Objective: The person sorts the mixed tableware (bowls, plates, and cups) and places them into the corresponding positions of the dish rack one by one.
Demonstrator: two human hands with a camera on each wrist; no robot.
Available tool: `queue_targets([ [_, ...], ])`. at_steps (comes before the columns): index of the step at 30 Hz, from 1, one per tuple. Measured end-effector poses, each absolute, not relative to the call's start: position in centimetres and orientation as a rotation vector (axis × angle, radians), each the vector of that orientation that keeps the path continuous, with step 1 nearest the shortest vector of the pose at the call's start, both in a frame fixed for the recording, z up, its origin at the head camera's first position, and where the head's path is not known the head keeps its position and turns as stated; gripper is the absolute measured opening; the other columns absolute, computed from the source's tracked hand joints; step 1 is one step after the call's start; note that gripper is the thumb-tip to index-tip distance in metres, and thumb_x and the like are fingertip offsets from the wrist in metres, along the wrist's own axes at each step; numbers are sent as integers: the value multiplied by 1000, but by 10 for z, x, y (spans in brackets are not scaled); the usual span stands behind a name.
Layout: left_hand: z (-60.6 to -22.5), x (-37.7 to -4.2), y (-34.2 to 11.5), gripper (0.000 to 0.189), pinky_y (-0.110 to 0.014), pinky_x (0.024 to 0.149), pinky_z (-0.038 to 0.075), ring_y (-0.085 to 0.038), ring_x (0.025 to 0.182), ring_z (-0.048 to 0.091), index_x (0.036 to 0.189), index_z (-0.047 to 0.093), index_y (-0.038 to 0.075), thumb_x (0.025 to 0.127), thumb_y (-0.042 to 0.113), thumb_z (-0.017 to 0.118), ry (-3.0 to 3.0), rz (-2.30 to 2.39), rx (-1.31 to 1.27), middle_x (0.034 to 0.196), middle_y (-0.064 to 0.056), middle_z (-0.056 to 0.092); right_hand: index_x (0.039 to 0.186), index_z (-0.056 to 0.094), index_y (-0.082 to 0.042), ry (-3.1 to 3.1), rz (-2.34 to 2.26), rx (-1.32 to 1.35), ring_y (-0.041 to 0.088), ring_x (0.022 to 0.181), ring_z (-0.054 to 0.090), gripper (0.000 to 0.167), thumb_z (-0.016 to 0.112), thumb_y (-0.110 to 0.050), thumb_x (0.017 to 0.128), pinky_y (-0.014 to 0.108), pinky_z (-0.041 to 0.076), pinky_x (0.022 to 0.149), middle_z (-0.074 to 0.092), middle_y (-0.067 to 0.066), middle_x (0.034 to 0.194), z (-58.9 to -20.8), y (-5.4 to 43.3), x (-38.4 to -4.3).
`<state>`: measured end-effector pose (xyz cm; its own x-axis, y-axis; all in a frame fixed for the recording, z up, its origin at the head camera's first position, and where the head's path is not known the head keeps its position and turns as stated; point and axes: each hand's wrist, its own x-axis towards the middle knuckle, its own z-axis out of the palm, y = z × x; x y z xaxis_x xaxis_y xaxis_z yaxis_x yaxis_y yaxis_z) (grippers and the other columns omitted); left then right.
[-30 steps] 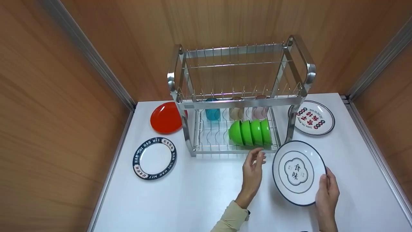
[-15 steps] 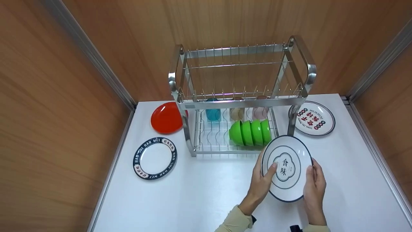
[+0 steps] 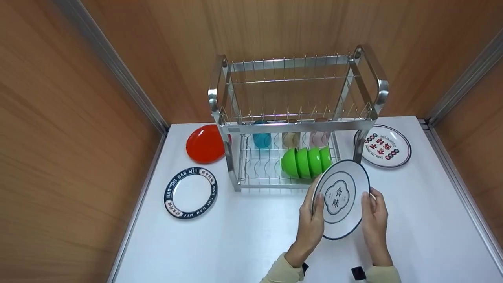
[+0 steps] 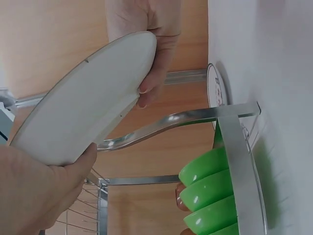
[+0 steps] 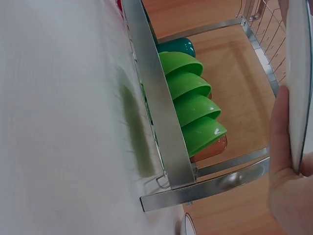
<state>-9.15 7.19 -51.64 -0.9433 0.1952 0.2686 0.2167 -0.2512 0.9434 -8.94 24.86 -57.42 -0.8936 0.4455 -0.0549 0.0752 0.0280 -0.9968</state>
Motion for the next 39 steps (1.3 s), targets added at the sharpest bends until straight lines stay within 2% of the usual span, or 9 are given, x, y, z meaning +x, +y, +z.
queue_targets([
  [2, -513, -92, 68, 48, -35, 104, 48, -23, 141, 48, 162, 29, 15, 114, 15, 32, -1929, -2366, -554, 160, -5, 41, 145, 45, -8, -2072, 1905, -533, 0, 118, 58, 43, 49, -33, 110, 11, 45, 97, 62, -2, 133, -572, 246, -91],
  [5, -509, -93, 65, 48, -36, 104, 49, -24, 140, 48, 162, 29, 15, 114, 13, 33, -1937, -2318, -587, 159, -6, 43, 141, 49, -5, -2095, 1857, -506, 3, 107, 63, 40, 52, -30, 109, 14, 51, 84, 66, -9, 117, -570, 245, -95],
  [9, -505, -96, 59, 48, -38, 104, 49, -26, 139, 49, 161, 31, 14, 113, 10, 33, -1939, -2207, -637, 157, -9, 45, 137, 52, -2, -2090, 1857, -460, 6, 94, 65, 37, 56, -25, 107, 19, 57, 70, 65, -7, 110, -569, 245, -100],
  [16, -495, -102, 47, 47, -39, 104, 49, -32, 137, 52, 159, 33, 4, 112, 4, 34, -1939, -1990, -718, 155, -15, 48, 130, 55, 5, -2018, 1980, -350, 16, 82, 72, 34, 61, -17, 105, 31, 62, 71, 63, 11, 111, -570, 251, -106],
  [21, -486, -106, 36, 46, -42, 104, 49, -32, 137, 52, 158, 35, 5, 112, 4, 36, -1932, -1963, -695, 154, -16, 49, 130, 55, 5, -2029, 1968, -346, 15, 81, 74, 34, 61, -18, 105, 31, 62, 71, 65, 10, 110, -573, 261, -109],
  [27, -472, -110, 20, 48, -46, 102, 50, -35, 136, 52, 158, 35, 5, 110, -1, 37, -1874, -1976, -674, 154, -19, 48, 130, 53, 5, -2072, 1897, -425, 10, 87, 73, 37, 61, -21, 105, 28, 61, 75, 65, 8, 111, -578, 280, -115],
  [34, -450, -109, 3, 50, -49, 99, 51, -35, 136, 53, 157, 34, 4, 108, -5, 38, -1819, -1951, -632, 153, -18, 49, 137, 50, -2, -2175, 1752, -626, -2, 102, 61, 41, 60, -27, 105, 14, 53, 89, 58, -1, 120, -585, 308, -124],
  [36, -446, -109, -1, 51, -49, 99, 51, -35, 137, 52, 157, 34, 4, 108, -6, 39, -1802, -1932, -629, 154, -19, 48, 142, 46, -4, -2212, 1730, -718, 2, 110, 58, 47, 58, -32, 106, 13, 50, 93, 55, 0, 129, -588, 319, -129],
  [39, -440, -108, -6, 54, -49, 99, 51, -37, 137, 52, 157, 34, 4, 105, -10, 40, -1772, -1876, -631, 153, -22, 47, 151, 36, -5, -2265, 1724, -851, 14, 127, 52, 59, 53, -40, 106, 18, 47, 102, 46, 8, 145, -592, 336, -135],
])
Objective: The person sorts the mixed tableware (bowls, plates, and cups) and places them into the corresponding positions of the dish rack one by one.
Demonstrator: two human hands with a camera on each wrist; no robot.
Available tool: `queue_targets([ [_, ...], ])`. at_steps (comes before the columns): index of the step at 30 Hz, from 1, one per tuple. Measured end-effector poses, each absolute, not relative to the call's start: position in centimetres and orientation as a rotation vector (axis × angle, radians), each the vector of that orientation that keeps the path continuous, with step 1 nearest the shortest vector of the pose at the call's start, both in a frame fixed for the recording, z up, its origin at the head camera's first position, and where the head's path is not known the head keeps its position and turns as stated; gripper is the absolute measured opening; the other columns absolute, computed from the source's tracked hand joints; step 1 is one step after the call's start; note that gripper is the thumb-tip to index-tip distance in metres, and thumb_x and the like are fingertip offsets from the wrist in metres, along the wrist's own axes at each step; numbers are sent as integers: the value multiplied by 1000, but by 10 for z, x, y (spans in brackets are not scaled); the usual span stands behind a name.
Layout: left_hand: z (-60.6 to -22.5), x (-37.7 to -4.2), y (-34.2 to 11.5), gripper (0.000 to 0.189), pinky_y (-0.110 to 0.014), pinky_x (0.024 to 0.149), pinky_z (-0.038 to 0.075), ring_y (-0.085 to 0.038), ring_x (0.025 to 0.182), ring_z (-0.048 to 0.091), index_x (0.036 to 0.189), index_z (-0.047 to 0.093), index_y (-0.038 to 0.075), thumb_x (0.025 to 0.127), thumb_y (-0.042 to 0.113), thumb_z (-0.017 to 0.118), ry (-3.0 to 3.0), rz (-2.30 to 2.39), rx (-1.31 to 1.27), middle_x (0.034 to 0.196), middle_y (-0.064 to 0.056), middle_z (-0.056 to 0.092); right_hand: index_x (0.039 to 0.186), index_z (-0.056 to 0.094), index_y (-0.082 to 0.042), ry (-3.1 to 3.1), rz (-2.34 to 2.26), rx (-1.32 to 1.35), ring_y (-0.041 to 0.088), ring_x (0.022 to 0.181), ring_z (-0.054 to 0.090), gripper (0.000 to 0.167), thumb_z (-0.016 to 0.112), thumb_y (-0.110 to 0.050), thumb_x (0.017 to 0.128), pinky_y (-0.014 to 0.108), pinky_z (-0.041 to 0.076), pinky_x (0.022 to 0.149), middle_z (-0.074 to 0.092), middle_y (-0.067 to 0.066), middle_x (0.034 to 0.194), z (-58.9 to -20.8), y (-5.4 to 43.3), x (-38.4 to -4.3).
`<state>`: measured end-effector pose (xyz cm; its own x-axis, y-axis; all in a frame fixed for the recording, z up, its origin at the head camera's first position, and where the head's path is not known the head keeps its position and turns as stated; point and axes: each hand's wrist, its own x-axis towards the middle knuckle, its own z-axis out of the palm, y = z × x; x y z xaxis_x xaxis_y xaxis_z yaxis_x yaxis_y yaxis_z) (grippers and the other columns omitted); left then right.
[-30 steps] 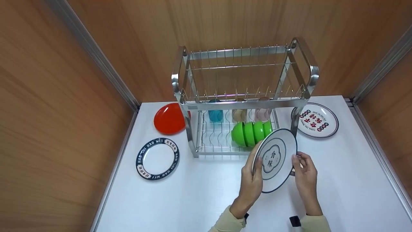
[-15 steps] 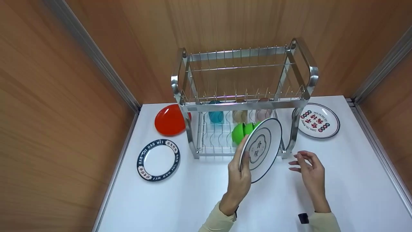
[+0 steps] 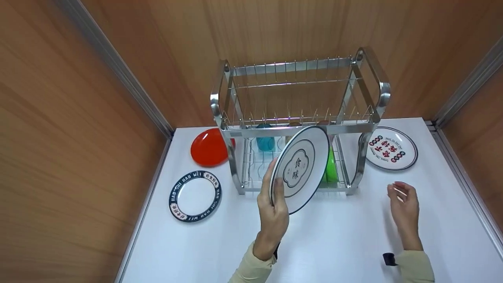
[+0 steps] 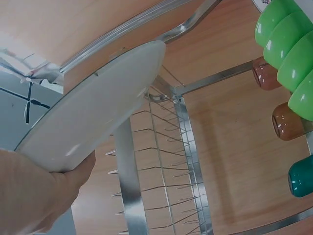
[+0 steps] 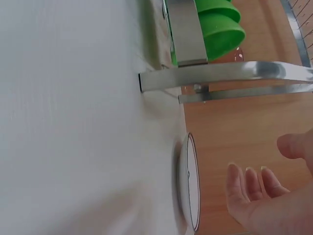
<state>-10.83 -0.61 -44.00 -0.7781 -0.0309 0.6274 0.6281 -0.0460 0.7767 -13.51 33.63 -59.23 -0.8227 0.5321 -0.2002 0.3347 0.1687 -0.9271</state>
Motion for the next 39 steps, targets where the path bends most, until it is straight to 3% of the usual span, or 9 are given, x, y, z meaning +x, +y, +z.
queue_targets([
  [3, -434, -108, -10, 57, -49, 98, 52, -40, 135, 54, 157, 36, 7, 104, -14, 41, -1732, -1822, -608, 152, -24, 48, 158, 24, -5, -2300, 1733, -938, 26, 139, 44, 69, 47, -46, 107, 27, 44, 110, 34, 15, 157, -597, 354, -141],
  [11, -421, -107, -21, 65, -49, 94, 54, -36, 131, 57, 159, 37, 24, 104, -11, 41, -1660, -1765, -493, 151, -17, 51, 163, 5, -7, -2245, 1873, -1040, 31, 146, 35, 80, 41, -51, 107, 34, 36, 118, 17, 19, 165, -608, 384, -155],
  [14, -416, -108, -24, 68, -48, 93, 55, -34, 133, 57, 158, 38, 31, 104, -11, 41, -1616, -1764, -459, 152, -11, 50, 163, 2, -8, -2237, 1883, -1065, 31, 147, 34, 81, 39, -52, 106, 34, 35, 119, 14, 19, 167, -612, 391, -160],
  [20, -407, -112, -29, 66, -49, 93, 55, -32, 131, 58, 156, 40, 33, 105, -8, 42, -1536, -1745, -417, 152, -5, 52, 163, -5, -8, -2236, 1914, -1112, 31, 152, 28, 83, 35, -53, 106, 34, 31, 121, 9, 18, 169, -620, 401, -169],
  [26, -400, -117, -35, 64, -50, 90, 57, -32, 128, 60, 152, 45, 37, 105, -6, 44, -1483, -1720, -330, 148, -8, 55, 163, -9, -9, -2211, 1934, -1201, 29, 153, 28, 83, 33, -53, 107, 31, 31, 120, 11, 17, 170, -626, 411, -181],
  [28, -397, -119, -36, 61, -49, 92, 56, -32, 128, 60, 152, 46, 36, 105, -4, 44, -1471, -1707, -290, 148, -13, 54, 163, -10, -9, -2209, 1943, -1221, 27, 152, 29, 82, 32, -52, 107, 30, 32, 119, 10, 17, 170, -628, 415, -184],
  [32, -391, -123, -40, 48, -48, 97, 55, -32, 129, 58, 153, 43, 10, 107, 1, 45, -1451, -1682, -230, 148, -22, 50, 164, -9, -9, -2215, 1965, -1224, 23, 151, 31, 83, 33, -53, 107, 28, 31, 119, 12, 17, 170, -631, 421, -192],
  [35, -387, -128, -43, 46, -49, 98, 54, -35, 130, 57, 151, 33, -7, 107, 2, 45, -1415, -1674, -216, 148, -26, 48, 164, -7, -9, -2226, 1969, -1233, 21, 150, 33, 82, 32, -54, 107, 30, 30, 120, 15, 16, 169, -633, 424, -198],
  [39, -383, -133, -47, 46, -51, 99, 54, -38, 130, 57, 150, 33, -10, 107, 2, 44, -1369, -1649, -193, 148, -26, 49, 164, -5, -8, -2248, 1975, -1235, 20, 148, 35, 80, 31, -53, 108, 31, 29, 121, 16, 15, 169, -635, 427, -206],
])
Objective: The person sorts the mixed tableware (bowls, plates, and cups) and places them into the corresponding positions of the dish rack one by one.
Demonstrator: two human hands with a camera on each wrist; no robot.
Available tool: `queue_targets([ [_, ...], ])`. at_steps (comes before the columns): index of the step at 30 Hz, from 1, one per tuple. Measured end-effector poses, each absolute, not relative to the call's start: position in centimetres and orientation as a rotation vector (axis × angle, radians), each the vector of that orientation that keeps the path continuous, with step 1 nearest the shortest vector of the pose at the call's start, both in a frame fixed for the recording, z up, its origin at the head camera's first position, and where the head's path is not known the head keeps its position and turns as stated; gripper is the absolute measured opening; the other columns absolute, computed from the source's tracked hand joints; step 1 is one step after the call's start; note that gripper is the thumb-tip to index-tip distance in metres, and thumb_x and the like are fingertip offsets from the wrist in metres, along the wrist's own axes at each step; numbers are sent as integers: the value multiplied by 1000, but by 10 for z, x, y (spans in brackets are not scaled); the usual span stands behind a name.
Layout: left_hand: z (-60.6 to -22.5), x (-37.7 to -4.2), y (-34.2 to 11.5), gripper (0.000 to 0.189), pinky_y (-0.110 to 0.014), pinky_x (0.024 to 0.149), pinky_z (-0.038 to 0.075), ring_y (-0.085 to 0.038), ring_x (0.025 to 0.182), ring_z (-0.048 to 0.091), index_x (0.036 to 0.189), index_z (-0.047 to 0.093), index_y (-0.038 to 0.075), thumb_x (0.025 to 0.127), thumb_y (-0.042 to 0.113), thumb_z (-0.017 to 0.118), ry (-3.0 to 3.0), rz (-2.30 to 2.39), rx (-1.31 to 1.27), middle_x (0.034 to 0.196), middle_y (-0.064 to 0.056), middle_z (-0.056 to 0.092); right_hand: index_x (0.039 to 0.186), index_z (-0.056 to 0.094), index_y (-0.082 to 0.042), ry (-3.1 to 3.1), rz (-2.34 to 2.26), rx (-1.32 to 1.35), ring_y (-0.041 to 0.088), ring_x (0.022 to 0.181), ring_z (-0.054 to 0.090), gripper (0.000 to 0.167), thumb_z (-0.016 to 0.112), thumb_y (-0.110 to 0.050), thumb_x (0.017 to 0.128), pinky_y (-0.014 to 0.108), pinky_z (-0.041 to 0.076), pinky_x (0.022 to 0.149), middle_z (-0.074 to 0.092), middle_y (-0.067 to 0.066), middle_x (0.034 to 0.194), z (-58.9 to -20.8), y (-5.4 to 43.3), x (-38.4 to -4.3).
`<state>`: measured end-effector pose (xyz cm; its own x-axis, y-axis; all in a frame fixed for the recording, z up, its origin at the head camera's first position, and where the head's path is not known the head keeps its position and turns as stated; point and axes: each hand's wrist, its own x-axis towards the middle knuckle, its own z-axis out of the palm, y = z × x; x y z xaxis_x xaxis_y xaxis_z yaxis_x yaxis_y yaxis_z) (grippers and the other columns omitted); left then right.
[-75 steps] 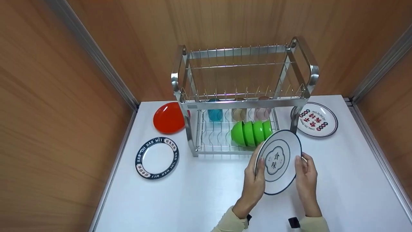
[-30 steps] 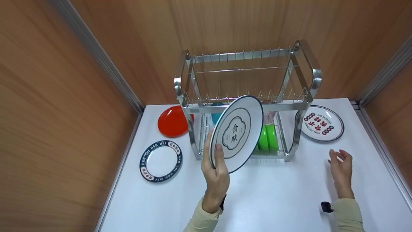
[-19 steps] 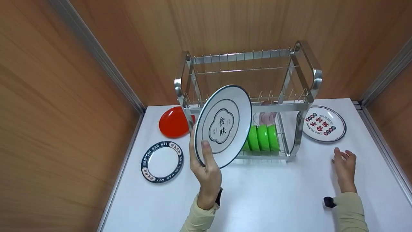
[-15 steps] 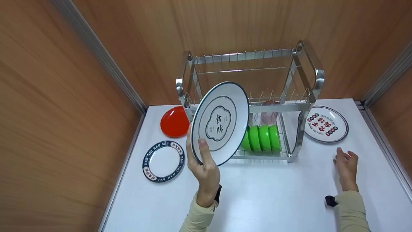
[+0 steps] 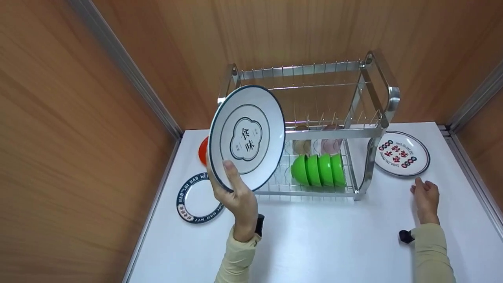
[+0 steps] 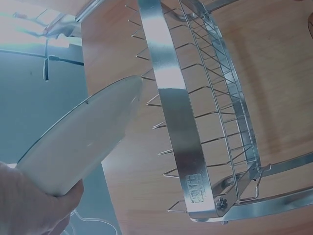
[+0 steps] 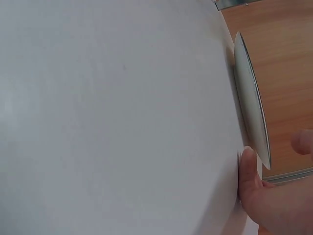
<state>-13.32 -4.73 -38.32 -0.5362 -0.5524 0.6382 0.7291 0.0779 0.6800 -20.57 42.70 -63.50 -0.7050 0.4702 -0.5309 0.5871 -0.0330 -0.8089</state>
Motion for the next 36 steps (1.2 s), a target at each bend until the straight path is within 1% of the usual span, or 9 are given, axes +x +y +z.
queue_targets([
  [4, -380, -139, -49, 48, -50, 100, 53, -38, 132, 56, 152, 31, -9, 107, 4, 44, -1335, -1648, -159, 150, -22, 49, 164, -4, -7, 2138, -1834, 1125, 21, 144, 39, 80, 31, -52, 107, 32, 32, 120, 18, 17, 168, -637, 430, -212],
  [10, -377, -148, -53, 52, -51, 100, 53, -40, 133, 54, 155, 26, -8, 108, 6, 43, -1282, -1639, -156, 151, -23, 48, 164, 2, -5, 2194, -1753, 1081, 32, 148, 34, 82, 29, -55, 106, 40, 33, 119, 22, 20, 167, -638, 430, -221],
  [13, -375, -153, -55, 53, -51, 98, 54, -41, 133, 55, 155, 25, -8, 107, 6, 43, -1261, -1615, -144, 151, -23, 49, 162, 13, 1, 2253, -1704, 1121, 30, 131, 47, 79, 31, -52, 106, 36, 41, 110, 36, 23, 157, -637, 428, -228],
  [15, -374, -155, -56, 53, -51, 99, 53, -41, 133, 54, 155, 25, -8, 107, 6, 43, -1250, -1599, -134, 151, -22, 49, 160, 20, 3, 2276, -1683, 1153, 26, 118, 49, 76, 33, -50, 107, 34, 43, 103, 42, 22, 148, -635, 427, -232],
  [19, -371, -162, -59, 52, -52, 102, 51, -40, 134, 53, 155, 26, -8, 107, 4, 42, -1238, -1552, -121, 151, -21, 48, 156, 27, 6, 2289, -1675, 1185, 22, 107, 48, 70, 38, -43, 107, 34, 43, 97, 47, 18, 134, -633, 423, -238],
  [23, -368, -169, -65, 51, -53, 104, 50, -39, 136, 52, 154, 26, -9, 107, 2, 42, -1222, -1510, -132, 152, -20, 47, 154, 30, 6, 2296, -1681, 1215, 19, 102, 48, 65, 42, -37, 107, 32, 43, 94, 49, 13, 125, -635, 422, -239],
  [28, -364, -177, -73, 50, -54, 102, 52, -39, 135, 53, 152, 25, -9, 106, 2, 41, -1204, -1468, -136, 151, -20, 48, 153, 30, 7, 2301, -1689, 1206, 17, 100, 47, 65, 43, -36, 107, 31, 43, 93, 48, 12, 124, -635, 421, -238],
  [32, -362, -183, -77, 50, -54, 100, 53, -38, 134, 53, 152, 24, -10, 106, 1, 40, -1208, -1450, -133, 150, -20, 49, 147, 34, 8, 2316, -1745, 1238, 17, 98, 45, 56, 41, -31, 106, 28, 41, 89, 46, 9, 118, -637, 421, -235],
  [36, -359, -188, -79, 50, -53, 98, 54, -37, 133, 55, 152, 25, -11, 106, 1, 41, -1195, -1459, -129, 149, -21, 50, 150, 28, 5, 2251, -1842, 1284, 20, 112, 43, 54, 33, -27, 106, 30, 39, 101, 43, 11, 125, -640, 420, -233],
])
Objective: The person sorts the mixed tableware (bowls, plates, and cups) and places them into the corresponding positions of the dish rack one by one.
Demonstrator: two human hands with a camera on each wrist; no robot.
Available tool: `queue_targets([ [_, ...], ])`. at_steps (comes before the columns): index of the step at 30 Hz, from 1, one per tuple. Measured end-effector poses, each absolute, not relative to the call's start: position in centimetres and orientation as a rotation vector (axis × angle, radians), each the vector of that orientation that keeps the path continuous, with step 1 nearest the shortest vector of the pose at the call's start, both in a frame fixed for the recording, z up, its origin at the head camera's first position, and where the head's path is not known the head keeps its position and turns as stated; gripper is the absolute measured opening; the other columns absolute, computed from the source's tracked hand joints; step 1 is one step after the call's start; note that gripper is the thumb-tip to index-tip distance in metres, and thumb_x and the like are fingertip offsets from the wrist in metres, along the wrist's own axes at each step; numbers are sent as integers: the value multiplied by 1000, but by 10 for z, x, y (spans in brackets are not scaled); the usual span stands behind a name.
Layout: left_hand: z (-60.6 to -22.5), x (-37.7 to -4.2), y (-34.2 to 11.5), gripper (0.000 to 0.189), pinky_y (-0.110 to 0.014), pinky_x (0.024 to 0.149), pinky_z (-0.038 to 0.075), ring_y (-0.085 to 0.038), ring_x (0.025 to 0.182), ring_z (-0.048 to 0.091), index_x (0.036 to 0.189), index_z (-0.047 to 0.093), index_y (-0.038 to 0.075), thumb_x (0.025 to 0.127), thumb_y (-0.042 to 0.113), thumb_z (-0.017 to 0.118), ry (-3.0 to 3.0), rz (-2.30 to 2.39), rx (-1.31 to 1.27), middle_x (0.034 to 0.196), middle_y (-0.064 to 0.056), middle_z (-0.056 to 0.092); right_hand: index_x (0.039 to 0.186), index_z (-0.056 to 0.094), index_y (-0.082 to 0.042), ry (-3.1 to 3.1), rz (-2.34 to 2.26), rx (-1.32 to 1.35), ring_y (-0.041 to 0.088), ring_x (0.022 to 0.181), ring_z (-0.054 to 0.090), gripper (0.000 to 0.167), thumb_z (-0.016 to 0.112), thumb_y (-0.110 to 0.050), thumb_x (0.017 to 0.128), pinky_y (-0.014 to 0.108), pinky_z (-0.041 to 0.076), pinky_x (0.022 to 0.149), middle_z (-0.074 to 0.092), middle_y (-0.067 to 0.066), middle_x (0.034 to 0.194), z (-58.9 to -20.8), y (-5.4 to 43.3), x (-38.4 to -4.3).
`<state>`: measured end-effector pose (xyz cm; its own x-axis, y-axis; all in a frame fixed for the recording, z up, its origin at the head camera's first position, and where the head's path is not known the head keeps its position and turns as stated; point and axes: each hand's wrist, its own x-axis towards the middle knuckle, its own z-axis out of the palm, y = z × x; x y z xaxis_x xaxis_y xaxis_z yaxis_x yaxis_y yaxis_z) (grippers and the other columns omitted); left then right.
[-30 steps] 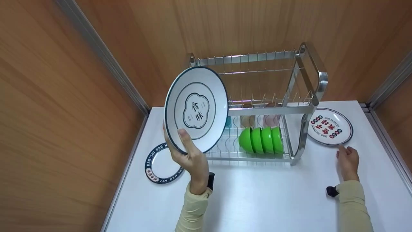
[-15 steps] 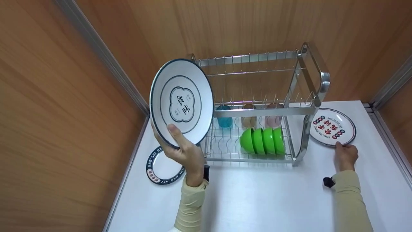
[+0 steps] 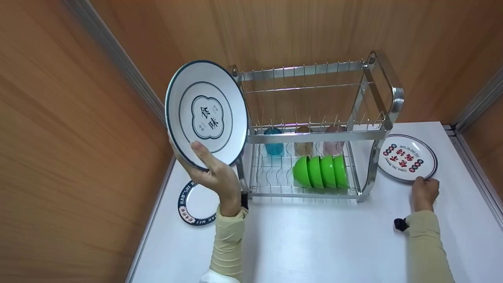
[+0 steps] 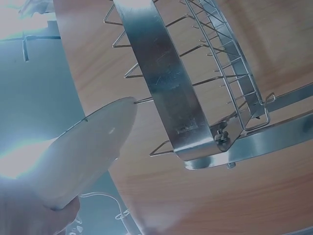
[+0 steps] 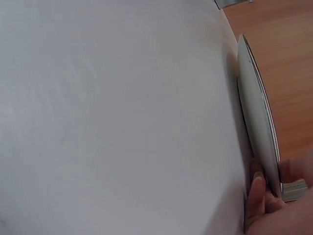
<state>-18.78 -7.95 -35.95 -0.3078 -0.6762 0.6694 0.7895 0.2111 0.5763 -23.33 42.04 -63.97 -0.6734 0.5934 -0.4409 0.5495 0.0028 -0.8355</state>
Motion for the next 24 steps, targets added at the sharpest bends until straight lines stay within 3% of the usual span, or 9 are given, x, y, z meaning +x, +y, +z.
queue_targets([
  [7, -355, -199, -87, 50, -51, 99, 54, -34, 137, 51, 151, 26, -11, 104, -4, 44, -1229, -1387, -118, 153, -20, 46, 160, 10, 0, -2159, 1897, -1264, 27, 138, 30, 62, 24, -28, 107, 35, 29, 119, 23, 18, 159, -641, 419, -233],
  [16, -354, -216, -88, 49, -46, 100, 54, -30, 139, 50, 151, 27, -10, 107, 0, 43, -1340, -1311, -154, 156, -21, 42, 161, 6, 0, -2178, 1904, -1260, 27, 143, 27, 62, 19, -29, 108, 36, 26, 122, 18, 19, 164, -642, 420, -232],
  [24, -347, -238, -81, 46, -41, 97, 56, -25, 136, 54, 149, 33, -10, 105, -5, 46, -1404, -1275, -210, 152, -23, 48, 162, 8, -5, -2100, 1889, -1270, 23, 149, 24, 60, 16, -32, 109, 32, 25, 122, 18, 16, 166, -644, 420, -227],
])
